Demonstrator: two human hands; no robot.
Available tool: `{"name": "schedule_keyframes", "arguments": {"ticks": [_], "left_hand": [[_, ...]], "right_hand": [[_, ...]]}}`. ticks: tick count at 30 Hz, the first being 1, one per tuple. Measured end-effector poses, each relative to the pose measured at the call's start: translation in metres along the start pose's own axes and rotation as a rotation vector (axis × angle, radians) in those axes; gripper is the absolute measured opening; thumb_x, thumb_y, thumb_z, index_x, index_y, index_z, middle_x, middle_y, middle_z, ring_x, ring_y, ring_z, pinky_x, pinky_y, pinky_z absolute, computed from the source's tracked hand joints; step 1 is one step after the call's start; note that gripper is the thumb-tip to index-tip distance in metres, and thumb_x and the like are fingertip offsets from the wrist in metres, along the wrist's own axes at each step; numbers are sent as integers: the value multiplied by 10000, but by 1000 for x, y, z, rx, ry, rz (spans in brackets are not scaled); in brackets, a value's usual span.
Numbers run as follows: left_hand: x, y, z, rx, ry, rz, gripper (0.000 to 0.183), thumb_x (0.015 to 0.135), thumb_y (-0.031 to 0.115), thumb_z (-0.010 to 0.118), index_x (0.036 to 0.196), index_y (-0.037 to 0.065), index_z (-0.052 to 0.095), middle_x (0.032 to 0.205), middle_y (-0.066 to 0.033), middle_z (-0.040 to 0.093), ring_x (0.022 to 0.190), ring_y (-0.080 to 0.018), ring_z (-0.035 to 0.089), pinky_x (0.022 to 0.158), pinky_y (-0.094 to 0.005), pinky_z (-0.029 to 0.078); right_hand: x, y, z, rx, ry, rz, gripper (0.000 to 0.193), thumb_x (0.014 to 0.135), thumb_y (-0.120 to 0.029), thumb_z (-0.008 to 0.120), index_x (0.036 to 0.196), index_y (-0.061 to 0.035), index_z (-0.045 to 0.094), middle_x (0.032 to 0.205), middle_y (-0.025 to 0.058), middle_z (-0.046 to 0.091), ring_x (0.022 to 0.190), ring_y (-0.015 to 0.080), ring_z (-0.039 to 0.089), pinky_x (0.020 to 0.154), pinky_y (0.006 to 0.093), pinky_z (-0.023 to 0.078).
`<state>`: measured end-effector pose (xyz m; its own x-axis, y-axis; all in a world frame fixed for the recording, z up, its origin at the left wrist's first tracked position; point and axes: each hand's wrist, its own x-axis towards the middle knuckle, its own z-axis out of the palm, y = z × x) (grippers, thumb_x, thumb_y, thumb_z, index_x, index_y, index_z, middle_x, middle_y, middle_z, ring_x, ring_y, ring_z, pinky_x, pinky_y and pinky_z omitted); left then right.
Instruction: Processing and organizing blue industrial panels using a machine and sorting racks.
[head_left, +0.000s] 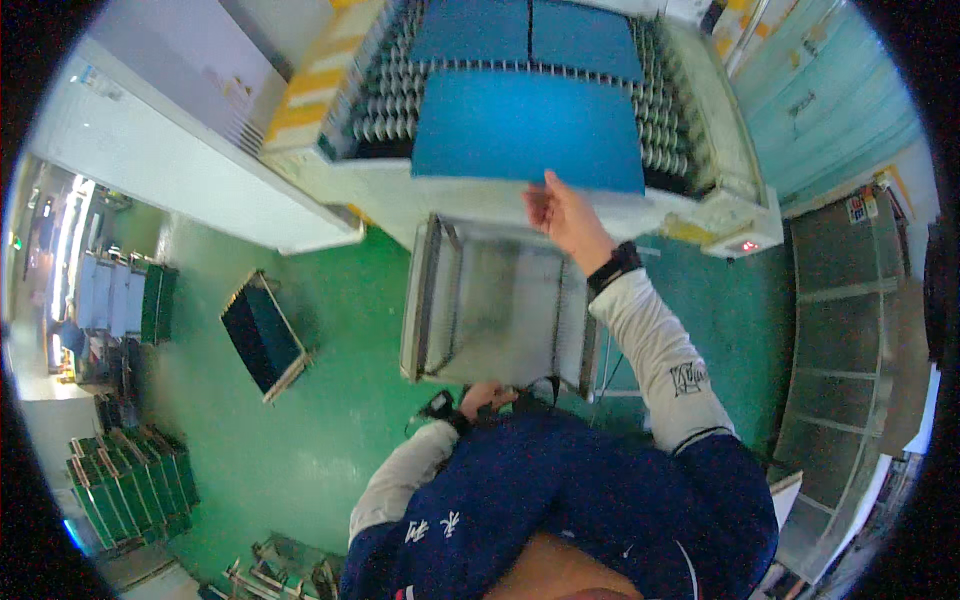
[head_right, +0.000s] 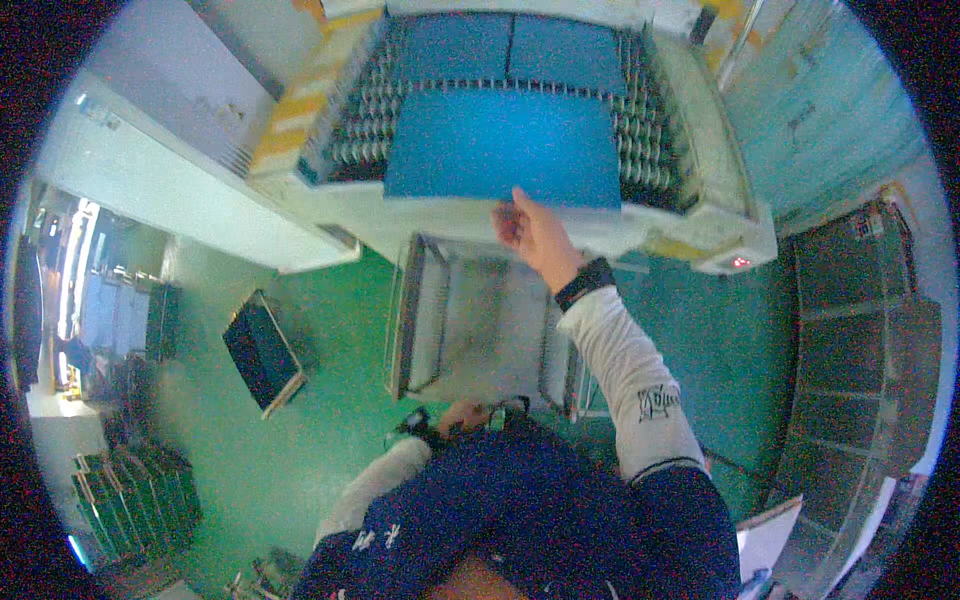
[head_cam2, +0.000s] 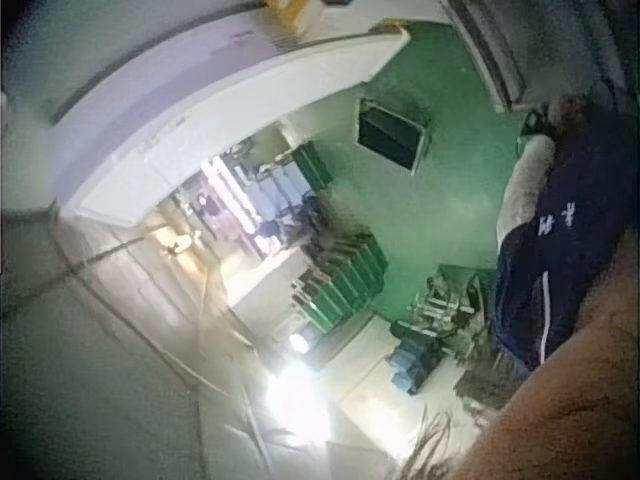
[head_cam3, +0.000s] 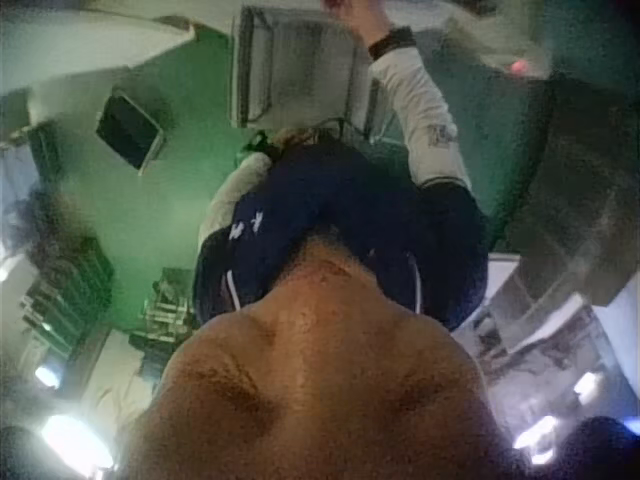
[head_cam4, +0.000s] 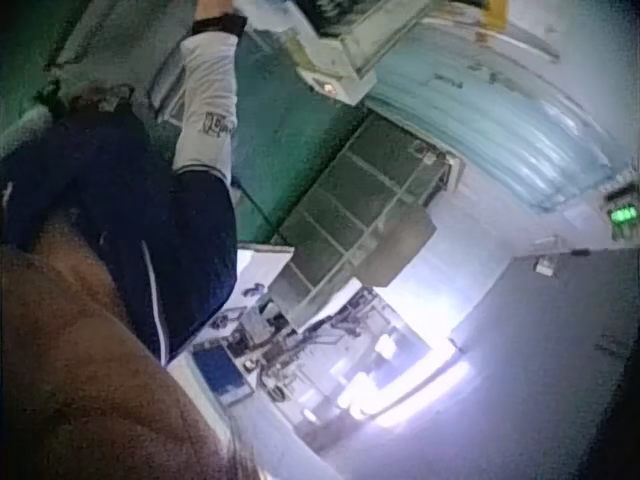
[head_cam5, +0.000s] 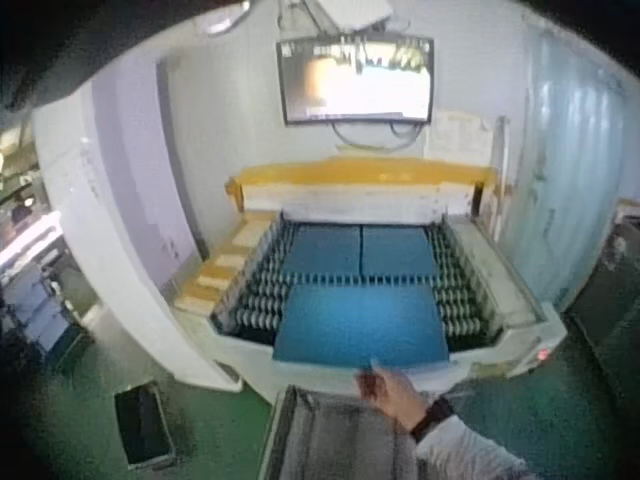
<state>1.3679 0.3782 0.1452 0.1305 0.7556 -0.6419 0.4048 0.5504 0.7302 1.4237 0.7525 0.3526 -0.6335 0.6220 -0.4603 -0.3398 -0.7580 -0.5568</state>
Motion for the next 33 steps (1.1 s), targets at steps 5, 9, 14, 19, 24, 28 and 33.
{"name": "schedule_keyframes", "arguments": {"ticks": [5,9,14,19,24,28,33], "left_hand": [[8,27,24,168,3,-23,564,824,563,614,723,10,650,606,-112,615,582,-250,614,586,-385,479],[25,28,41,176,-146,-47,580,829,583,578,791,13,680,685,-173,646,680,-320,647,633,-427,494],[25,22,73,169,188,60,526,855,522,563,861,9,683,799,-211,662,780,-377,644,698,-462,493],[17,44,71,6,239,-7,483,886,468,540,959,7,666,900,-232,661,828,-413,628,735,-486,491],[2,80,54,325,405,25,439,908,441,511,950,35,672,888,-204,670,805,-402,636,717,-500,498],[16,84,45,511,196,116,411,928,405,483,887,46,680,859,-191,672,777,-398,636,688,-492,501],[15,32,70,435,309,264,370,929,334,480,795,56,685,786,-162,667,738,-376,646,633,-490,501]], "right_hand": [[-19,3,-33,-179,-15,84,307,926,-314,611,1013,-20,615,955,91,667,819,181,634,725,318,521],[-22,26,-121,-195,148,91,268,936,-283,588,1007,-27,618,925,78,670,787,169,633,714,318,523],[-38,35,-185,-302,262,68,203,920,-250,591,985,-61,627,874,40,662,745,149,628,679,301,522],[-29,46,-185,-405,330,52,193,870,-218,630,922,-33,607,797,52,640,668,143,607,582,268,494],[15,64,-182,-688,252,69,193,888,-236,622,997,-78,628,875,26,655,732,130,611,644,305,507],[66,75,-220,-1121,374,-193,309,855,-262,643,1069,-40,619,925,50,665,748,171,623,660,322,506],[75,96,-159,-1571,226,-443,393,816,-259,660,1112,-6,607,934,136,678,783,299,647,696,392,501]]}}
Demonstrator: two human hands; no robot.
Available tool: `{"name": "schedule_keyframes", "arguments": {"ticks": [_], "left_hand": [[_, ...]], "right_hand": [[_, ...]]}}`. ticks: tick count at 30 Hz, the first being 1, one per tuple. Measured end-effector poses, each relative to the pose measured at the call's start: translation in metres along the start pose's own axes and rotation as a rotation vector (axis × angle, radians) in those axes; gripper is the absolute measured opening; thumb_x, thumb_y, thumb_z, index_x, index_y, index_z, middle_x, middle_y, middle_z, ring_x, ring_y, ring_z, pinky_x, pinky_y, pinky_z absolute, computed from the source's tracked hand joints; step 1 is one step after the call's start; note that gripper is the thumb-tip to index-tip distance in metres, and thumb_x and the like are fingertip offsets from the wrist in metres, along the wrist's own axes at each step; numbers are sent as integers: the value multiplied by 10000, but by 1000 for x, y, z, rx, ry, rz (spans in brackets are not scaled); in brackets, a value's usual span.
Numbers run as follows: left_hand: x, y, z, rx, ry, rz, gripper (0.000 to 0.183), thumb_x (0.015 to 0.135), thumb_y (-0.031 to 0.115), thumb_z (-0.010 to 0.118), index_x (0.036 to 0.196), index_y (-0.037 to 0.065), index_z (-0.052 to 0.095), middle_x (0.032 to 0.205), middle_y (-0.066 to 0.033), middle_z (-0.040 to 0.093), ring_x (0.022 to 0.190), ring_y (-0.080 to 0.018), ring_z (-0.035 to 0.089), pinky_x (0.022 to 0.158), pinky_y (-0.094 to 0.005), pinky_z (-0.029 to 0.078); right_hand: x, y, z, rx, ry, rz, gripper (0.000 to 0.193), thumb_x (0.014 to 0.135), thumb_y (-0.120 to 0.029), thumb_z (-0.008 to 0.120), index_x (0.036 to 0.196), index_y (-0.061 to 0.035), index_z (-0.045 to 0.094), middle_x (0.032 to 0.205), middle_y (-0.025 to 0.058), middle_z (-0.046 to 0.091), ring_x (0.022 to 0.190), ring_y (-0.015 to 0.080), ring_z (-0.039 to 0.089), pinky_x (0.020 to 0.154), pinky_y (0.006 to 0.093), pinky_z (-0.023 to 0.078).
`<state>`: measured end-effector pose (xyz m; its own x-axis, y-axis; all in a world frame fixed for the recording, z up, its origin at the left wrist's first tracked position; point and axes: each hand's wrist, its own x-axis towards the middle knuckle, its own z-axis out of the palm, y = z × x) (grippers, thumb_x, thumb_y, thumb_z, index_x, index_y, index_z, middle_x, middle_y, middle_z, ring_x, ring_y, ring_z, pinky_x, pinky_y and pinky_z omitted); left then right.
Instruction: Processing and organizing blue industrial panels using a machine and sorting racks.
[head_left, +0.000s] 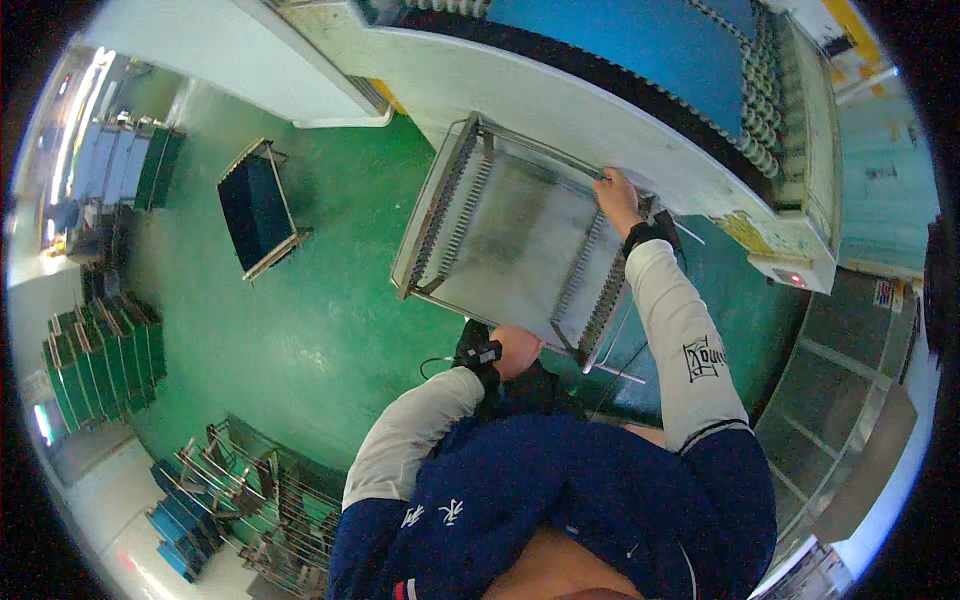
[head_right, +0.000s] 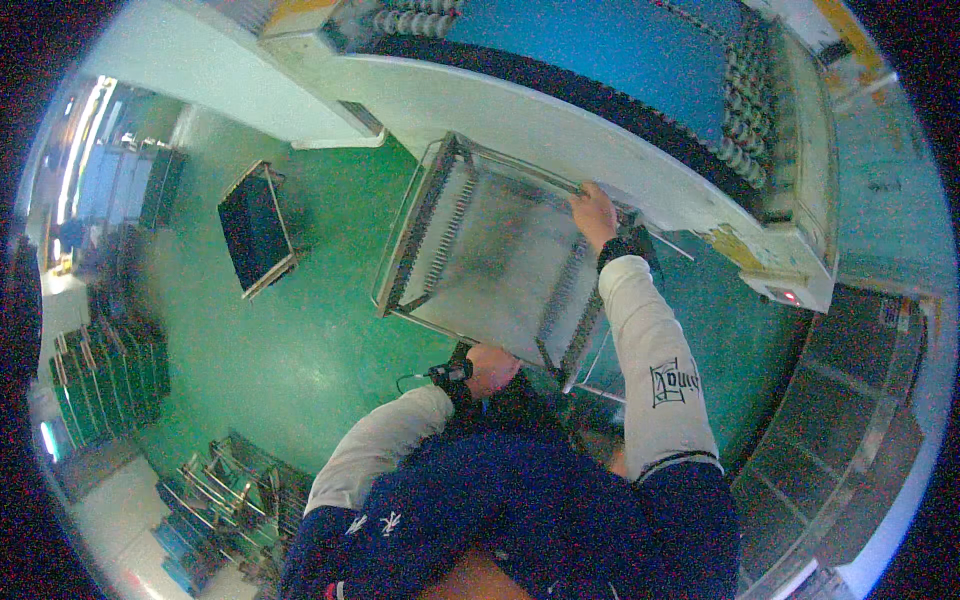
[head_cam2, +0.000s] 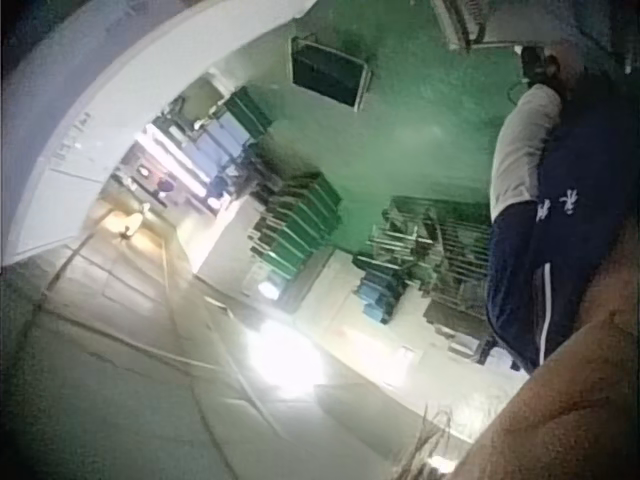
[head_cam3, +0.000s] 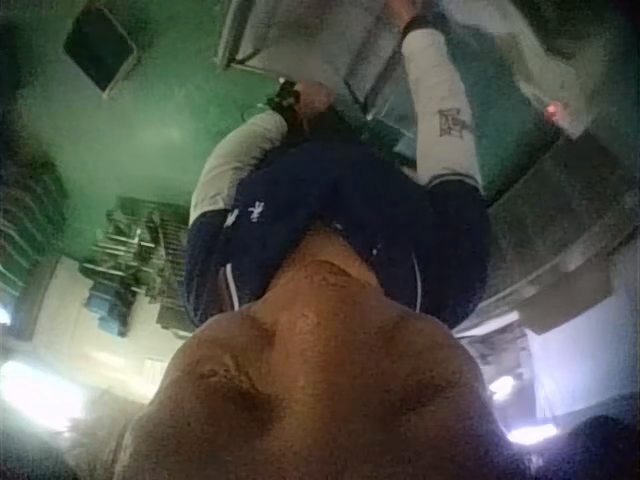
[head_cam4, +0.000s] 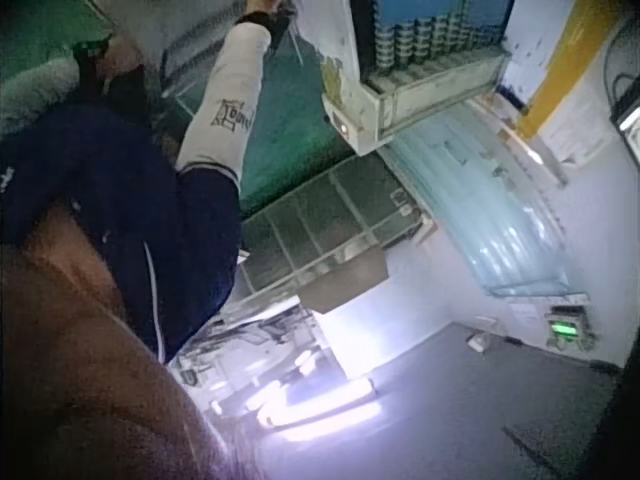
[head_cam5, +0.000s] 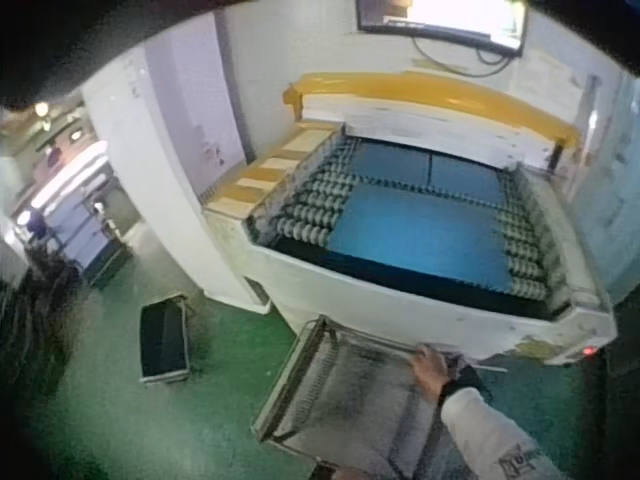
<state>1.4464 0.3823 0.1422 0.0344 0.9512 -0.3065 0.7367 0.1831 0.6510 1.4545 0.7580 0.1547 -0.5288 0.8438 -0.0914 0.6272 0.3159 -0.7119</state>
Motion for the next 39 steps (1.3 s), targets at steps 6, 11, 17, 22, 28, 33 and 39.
{"name": "schedule_keyframes", "arguments": {"ticks": [6,11,17,22,28,33,39], "left_hand": [[7,8,-25,130,-208,-100,361,891,379,523,788,71,680,755,-140,658,703,-336,645,600,-470,501],[7,-40,32,76,-142,274,442,838,508,586,780,77,666,740,-128,644,669,-299,639,589,-440,504],[58,-79,97,-1055,-395,1250,234,824,308,680,867,79,659,744,-60,624,619,-268,597,515,-386,445],[40,-68,85,-1041,-322,1107,192,839,257,656,864,66,649,718,-57,614,578,-260,583,476,-384,427],[-2,-37,73,-708,-172,-187,201,865,239,591,833,46,635,678,-75,604,531,-257,575,439,-398,417],[-39,-17,70,-1291,282,-755,228,887,225,537,808,29,624,645,-89,596,492,-255,567,409,-409,409],[-45,-11,74,-1418,135,-1038,245,889,235,521,934,14,617,702,-119,631,557,-272,620,450,-423,474]], "right_hand": [[29,18,-4,-424,-193,-44,270,815,-233,606,981,-20,619,925,236,654,884,422,621,735,501,482],[21,-4,3,-858,-495,-182,220,819,-185,565,888,5,653,918,244,660,869,413,645,727,496,516],[38,44,22,-1095,-613,-233,181,787,-188,598,850,-70,721,929,182,698,882,341,684,733,442,545],[14,32,13,-1328,-545,-575,174,809,-210,585,753,-113,719,807,128,704,722,287,687,570,426,514],[-5,-37,3,-1405,-643,-521,181,804,-168,626,904,-54,723,905,163,706,844,306,698,734,431,555],[19,-4,7,-1133,-582,-515,286,797,-285,626,790,-10,706,811,180,695,745,321,691,646,427,534],[45,42,17,-765,-533,-23,353,754,-252,683,980,18,662,1029,241,656,961,394,642,804,447,525]]}}
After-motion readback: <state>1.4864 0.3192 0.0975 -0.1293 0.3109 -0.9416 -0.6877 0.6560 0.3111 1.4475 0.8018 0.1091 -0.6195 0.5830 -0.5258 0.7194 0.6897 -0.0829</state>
